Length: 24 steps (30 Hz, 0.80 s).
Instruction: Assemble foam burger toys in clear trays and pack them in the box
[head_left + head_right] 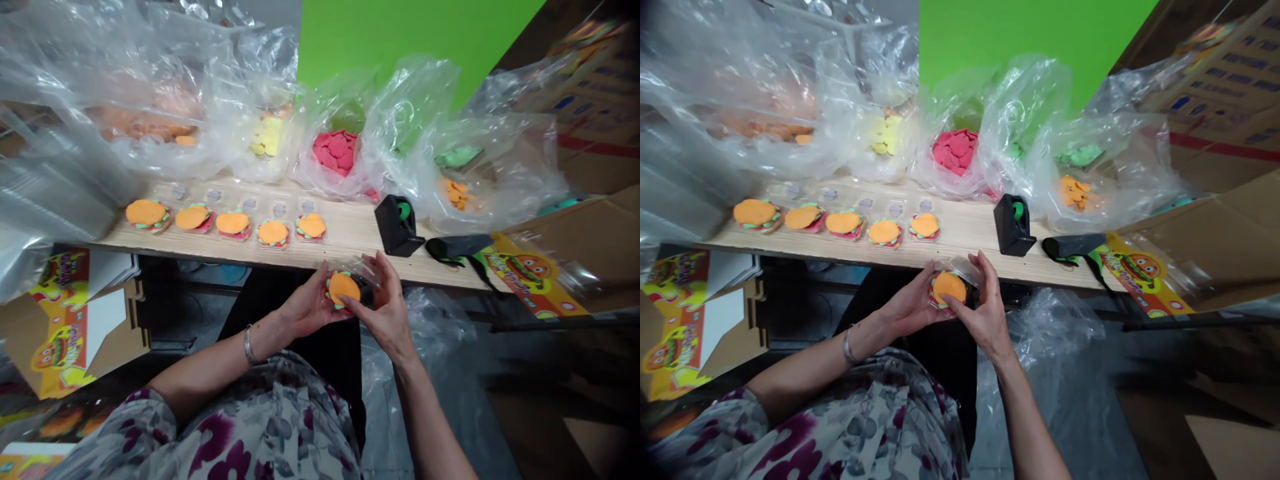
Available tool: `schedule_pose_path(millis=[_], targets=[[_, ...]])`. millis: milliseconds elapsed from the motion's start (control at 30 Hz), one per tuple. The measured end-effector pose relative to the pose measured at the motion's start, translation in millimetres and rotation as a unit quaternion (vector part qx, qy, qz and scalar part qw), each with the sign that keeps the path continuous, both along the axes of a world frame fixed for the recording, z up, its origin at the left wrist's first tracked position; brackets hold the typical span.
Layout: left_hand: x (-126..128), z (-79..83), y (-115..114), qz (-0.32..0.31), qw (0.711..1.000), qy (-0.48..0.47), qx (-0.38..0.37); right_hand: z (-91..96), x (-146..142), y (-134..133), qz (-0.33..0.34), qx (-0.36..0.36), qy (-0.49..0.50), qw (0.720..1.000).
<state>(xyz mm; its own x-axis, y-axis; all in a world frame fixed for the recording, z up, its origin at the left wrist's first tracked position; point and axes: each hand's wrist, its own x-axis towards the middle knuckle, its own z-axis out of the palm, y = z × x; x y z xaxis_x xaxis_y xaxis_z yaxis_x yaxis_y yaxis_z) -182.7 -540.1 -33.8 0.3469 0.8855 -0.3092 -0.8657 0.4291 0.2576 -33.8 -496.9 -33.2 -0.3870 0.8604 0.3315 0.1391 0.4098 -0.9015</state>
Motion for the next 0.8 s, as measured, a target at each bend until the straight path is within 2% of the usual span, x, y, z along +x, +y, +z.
schedule_pose_path(millis=[67,133,233,300,400,500,567,667,800], targets=[[0.5,-2.0,-1.1,0.003,1.0,-0.001,0.017,0.1,-1.0,0.4,-0.033,-0.02,0.009,0.999],[0.9,-3.0,-1.5,-0.003,1.0,-0.005,0.022,2.3,-0.8,-1.4,-0.102,0.0,0.023,0.994],[0.5,-1.5,-1.1,-0.003,1.0,0.006,0.005,8.3,1.9,-9.9,-0.243,0.098,0.044,0.964],[-0.9,0.2,-0.3,0.004,1.0,0.015,-0.002,12.7,4.7,-18.2,-0.273,0.156,0.012,0.949],[-4.4,0.4,1.2,0.008,1.0,0.019,-0.008,17.9,7.7,-30.6,-0.243,0.215,-0.057,0.944],[-7.2,-2.3,2.2,0.015,1.0,0.015,-0.007,21.3,6.9,-39.0,-0.241,0.256,-0.031,0.936],[-7.5,-3.9,2.2,0.016,1.0,0.011,0.008,22.7,4.0,-39.9,-0.202,0.246,-0.052,0.947],[-5.3,-4.0,1.1,0.01,0.999,0.009,0.038,21.9,-2.3,-32.6,-0.133,0.212,-0.139,0.958],[-2.2,-2.0,0.0,-0.002,0.999,0.023,0.044,15.9,-9.0,-18.6,-0.122,0.202,-0.169,0.957]])
